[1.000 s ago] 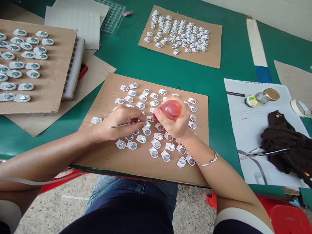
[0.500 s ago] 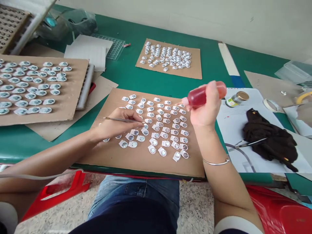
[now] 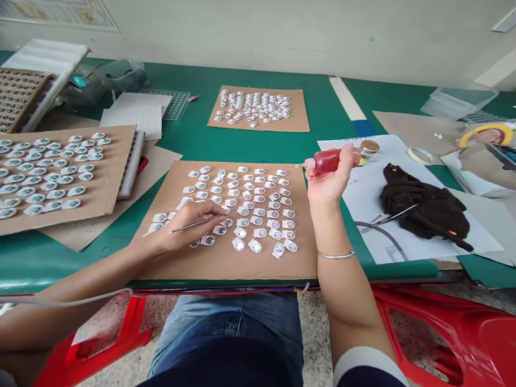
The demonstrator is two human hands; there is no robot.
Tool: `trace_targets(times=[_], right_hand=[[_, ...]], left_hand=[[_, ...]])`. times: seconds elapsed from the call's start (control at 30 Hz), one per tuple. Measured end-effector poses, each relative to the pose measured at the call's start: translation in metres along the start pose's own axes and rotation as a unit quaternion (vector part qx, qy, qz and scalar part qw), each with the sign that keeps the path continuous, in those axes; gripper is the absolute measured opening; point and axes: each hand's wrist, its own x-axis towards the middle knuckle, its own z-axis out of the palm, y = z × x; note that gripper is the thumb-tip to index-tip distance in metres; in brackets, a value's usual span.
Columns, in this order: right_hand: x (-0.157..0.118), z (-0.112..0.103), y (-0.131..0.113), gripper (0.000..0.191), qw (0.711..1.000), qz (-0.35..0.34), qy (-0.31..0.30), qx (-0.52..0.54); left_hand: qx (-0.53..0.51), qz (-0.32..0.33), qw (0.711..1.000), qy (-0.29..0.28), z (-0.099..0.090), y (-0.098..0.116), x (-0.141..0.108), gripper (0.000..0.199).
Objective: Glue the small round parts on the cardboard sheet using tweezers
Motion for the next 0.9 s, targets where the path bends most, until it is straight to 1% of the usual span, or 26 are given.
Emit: trace_targets(times=[0.07, 0.13, 0.27, 0.4, 0.47, 0.57, 0.63, 0.7, 0.77, 0.83, 0.9], right_hand=[[0.003, -0.003, -0.001, 0.043, 1.000, 0.005, 0.002, 0.005], [0.005, -0.005, -0.001, 0.045, 1.000, 0.007, -0.002, 0.005], [0.004, -0.005, -0.001, 0.043, 1.000, -0.003, -0.024, -0.007], [0.001, -0.004, 0.002, 0.040, 0.999, 0.003, -0.043, -0.018], [-0.001, -0.001, 0.003, 0.041, 0.998, 0.014, -0.051, -0.030], [-0.008, 0.013, 0.002, 0.037, 0.995, -0.009, -0.081, -0.060], [-0.016, 0.027, 0.001, 0.034, 0.986, -0.032, -0.132, -0.099], [-0.024, 0.043, 0.002, 0.033, 0.968, -0.040, -0.197, -0.149], [-0.031, 0.056, 0.007, 0.034, 0.955, -0.054, -0.234, -0.172], [-0.037, 0.063, 0.015, 0.035, 0.953, -0.075, -0.234, -0.176], [-0.040, 0.064, 0.024, 0.034, 0.957, -0.086, -0.216, -0.174]], left_hand=[[0.015, -0.011, 0.999, 0.031, -0.006, 0.003, 0.001, 0.016], [0.028, -0.020, 0.998, 0.049, -0.014, 0.004, 0.002, 0.016], [0.046, -0.009, 0.998, 0.038, -0.026, -0.002, 0.004, 0.016], [0.060, -0.017, 0.994, 0.089, -0.026, -0.014, 0.004, 0.017], [0.049, -0.013, 0.995, 0.084, -0.024, -0.015, 0.003, 0.016], [0.048, 0.011, 0.997, 0.060, -0.021, -0.013, -0.001, 0.013], [0.055, 0.025, 0.997, 0.056, -0.018, -0.012, -0.005, 0.013], [0.053, 0.031, 0.997, 0.050, -0.015, -0.012, -0.008, 0.013], [0.045, 0.032, 0.998, 0.043, -0.014, -0.013, -0.009, 0.013], [0.031, 0.032, 0.998, 0.033, -0.013, -0.014, -0.009, 0.014], [0.020, 0.036, 0.999, 0.028, -0.013, -0.015, -0.009, 0.014]])
